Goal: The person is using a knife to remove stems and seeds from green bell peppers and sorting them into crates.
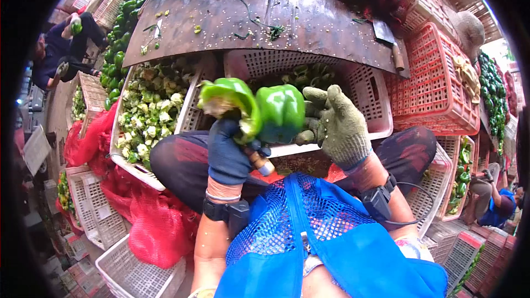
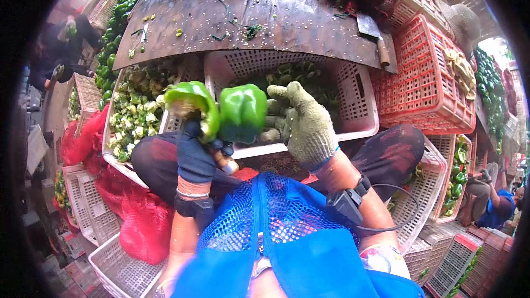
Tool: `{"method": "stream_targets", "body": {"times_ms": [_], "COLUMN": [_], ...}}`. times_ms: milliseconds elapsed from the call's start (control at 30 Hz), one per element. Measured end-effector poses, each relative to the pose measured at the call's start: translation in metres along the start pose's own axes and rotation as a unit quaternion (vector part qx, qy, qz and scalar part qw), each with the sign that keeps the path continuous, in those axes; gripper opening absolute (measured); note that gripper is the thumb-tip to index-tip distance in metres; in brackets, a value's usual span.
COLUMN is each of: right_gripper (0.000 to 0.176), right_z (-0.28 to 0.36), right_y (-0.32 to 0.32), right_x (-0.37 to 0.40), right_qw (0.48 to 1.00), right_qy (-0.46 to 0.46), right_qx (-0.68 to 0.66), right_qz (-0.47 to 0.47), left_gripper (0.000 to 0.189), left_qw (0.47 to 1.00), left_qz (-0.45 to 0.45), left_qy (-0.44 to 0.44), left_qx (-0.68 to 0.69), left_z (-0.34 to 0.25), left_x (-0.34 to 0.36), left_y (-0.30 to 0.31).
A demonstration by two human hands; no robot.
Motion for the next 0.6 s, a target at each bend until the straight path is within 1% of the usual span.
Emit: {"method": "stream_targets", "body": {"times_ms": [67, 167, 233, 267, 300, 333, 367, 400, 433, 467, 533, 567, 600], "right_gripper": [0.055, 0.052, 0.054, 0.053, 0.053, 0.053, 0.056, 0.061, 0.067, 0.073, 0.081, 0.086, 0.077], "right_z": [-0.004, -0.001, 0.001, 0.005, 0.01, 0.016, 0.027, 0.038, 0.039, 0.038, 0.02, 0.014, 0.014], "right_y": [0.005, 0.002, -0.002, 0.003, 0.008, 0.011, 0.015, 0.015, 0.012, 0.01, -0.009, -0.024, -0.034], "right_x": [-0.005, -0.008, -0.011, -0.01, -0.008, -0.008, -0.004, 0.001, -0.003, -0.004, -0.012, -0.01, -0.005], "right_qw": [1.0, 0.999, 1.0, 0.997, 0.992, 0.983, 0.954, 0.911, 0.931, 0.947, 0.963, 0.967, 0.96], "right_qy": [0.008, 0.022, 0.015, 0.028, 0.041, 0.054, 0.11, 0.167, 0.174, 0.177, 0.117, 0.107, 0.122], "right_qx": [-0.001, 0.027, 0.004, 0.055, 0.108, 0.162, 0.252, 0.338, 0.298, 0.256, 0.242, 0.23, 0.253], "right_qz": [-0.005, -0.025, -0.02, -0.039, -0.055, -0.067, -0.119, -0.167, -0.12, -0.076, 0.022, 0.036, 0.006], "left_gripper": [0.037, 0.04, 0.037, 0.035, 0.03, 0.028, 0.028, 0.029, 0.031, 0.035, 0.034, 0.033, 0.034], "left_qw": [1.0, 0.999, 0.998, 0.996, 0.99, 0.994, 0.989, 0.98, 0.981, 0.968, 0.935, 0.944, 0.933], "left_qz": [-0.017, -0.027, -0.063, -0.081, -0.1, -0.081, -0.068, -0.056, -0.062, -0.027, -0.001, 0.014, 0.033], "left_qy": [0.018, 0.017, 0.013, 0.011, -0.022, -0.039, -0.046, -0.054, -0.098, -0.089, -0.149, -0.113, -0.113], "left_qx": [0.006, 0.003, -0.017, -0.026, -0.102, -0.067, -0.126, -0.185, -0.154, -0.234, -0.322, -0.308, -0.34], "left_z": [-0.003, -0.004, -0.005, -0.005, -0.01, -0.01, -0.022, -0.033, -0.032, -0.035, -0.027, -0.013, -0.007], "left_x": [-0.006, -0.012, -0.018, -0.02, -0.021, -0.031, -0.024, -0.016, -0.018, -0.012, -0.012, -0.013, -0.01], "left_y": [0.01, 0.017, 0.022, 0.024, 0.019, 0.024, 0.013, -0.001, -0.004, -0.018, -0.042, -0.047, -0.053]}}
Point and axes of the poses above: each hand's wrist, its own x-axis away from the middle knuckle, its own y-axis out of the back of the hand, z = x × y, the point moved 7 cm from there along -x, towards the middle knuckle, and after that the axes turned 6 degrees about -y, right-handed, at the moved point
